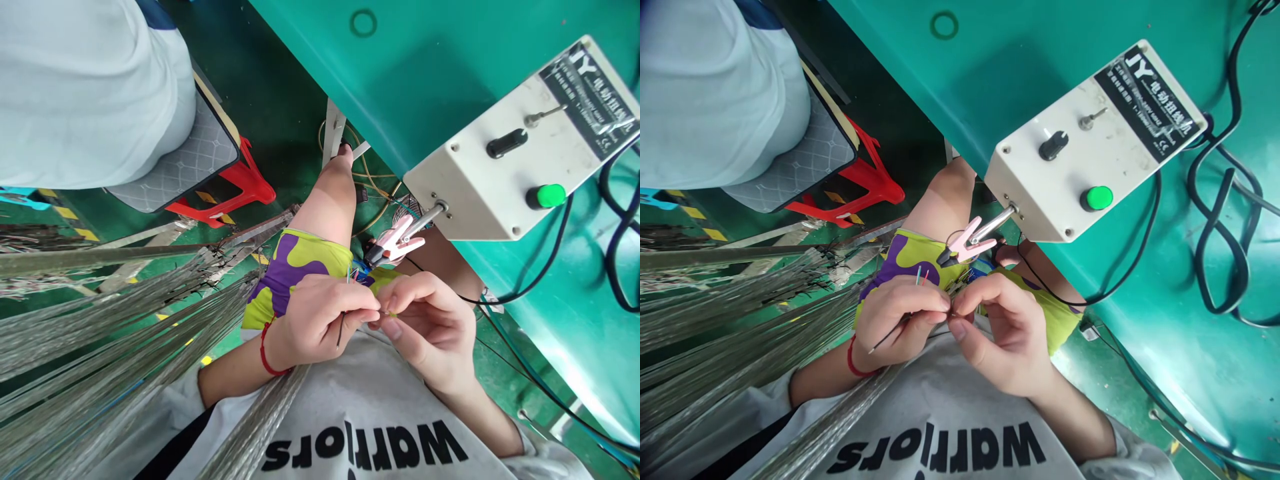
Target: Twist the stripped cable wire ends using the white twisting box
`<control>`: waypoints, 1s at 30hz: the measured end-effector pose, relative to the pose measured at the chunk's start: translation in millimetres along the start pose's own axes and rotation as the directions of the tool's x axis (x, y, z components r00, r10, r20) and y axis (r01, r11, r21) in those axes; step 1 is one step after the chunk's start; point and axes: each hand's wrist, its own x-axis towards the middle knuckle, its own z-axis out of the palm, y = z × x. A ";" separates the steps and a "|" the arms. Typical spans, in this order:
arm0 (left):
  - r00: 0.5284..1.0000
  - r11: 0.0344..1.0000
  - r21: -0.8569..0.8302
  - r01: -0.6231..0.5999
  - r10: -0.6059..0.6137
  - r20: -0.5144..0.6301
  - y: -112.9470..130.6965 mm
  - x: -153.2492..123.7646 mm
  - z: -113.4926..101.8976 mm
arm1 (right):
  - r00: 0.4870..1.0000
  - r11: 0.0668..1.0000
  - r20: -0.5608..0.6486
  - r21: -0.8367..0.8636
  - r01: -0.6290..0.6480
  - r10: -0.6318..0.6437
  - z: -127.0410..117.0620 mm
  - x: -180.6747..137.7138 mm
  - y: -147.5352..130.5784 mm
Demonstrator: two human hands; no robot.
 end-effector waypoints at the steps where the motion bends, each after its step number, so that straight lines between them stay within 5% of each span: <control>1: 1.000 1.000 0.003 -0.005 0.005 -0.002 0.0 0.0 0.1 | 1.000 1.000 0.008 0.003 0.008 -0.008 -0.2 0.5 0.3; 21: 0.998 0.999 -0.009 -0.036 0.037 0.041 -1.7 -1.8 0.2 | 0.998 0.995 0.001 -0.087 0.057 -0.057 0.4 0.2 2.6; 30: 0.998 0.998 -0.062 -0.033 0.035 0.045 -4.1 -6.2 5.5 | 0.967 0.944 0.020 -0.211 0.254 -0.256 0.5 -2.0 14.5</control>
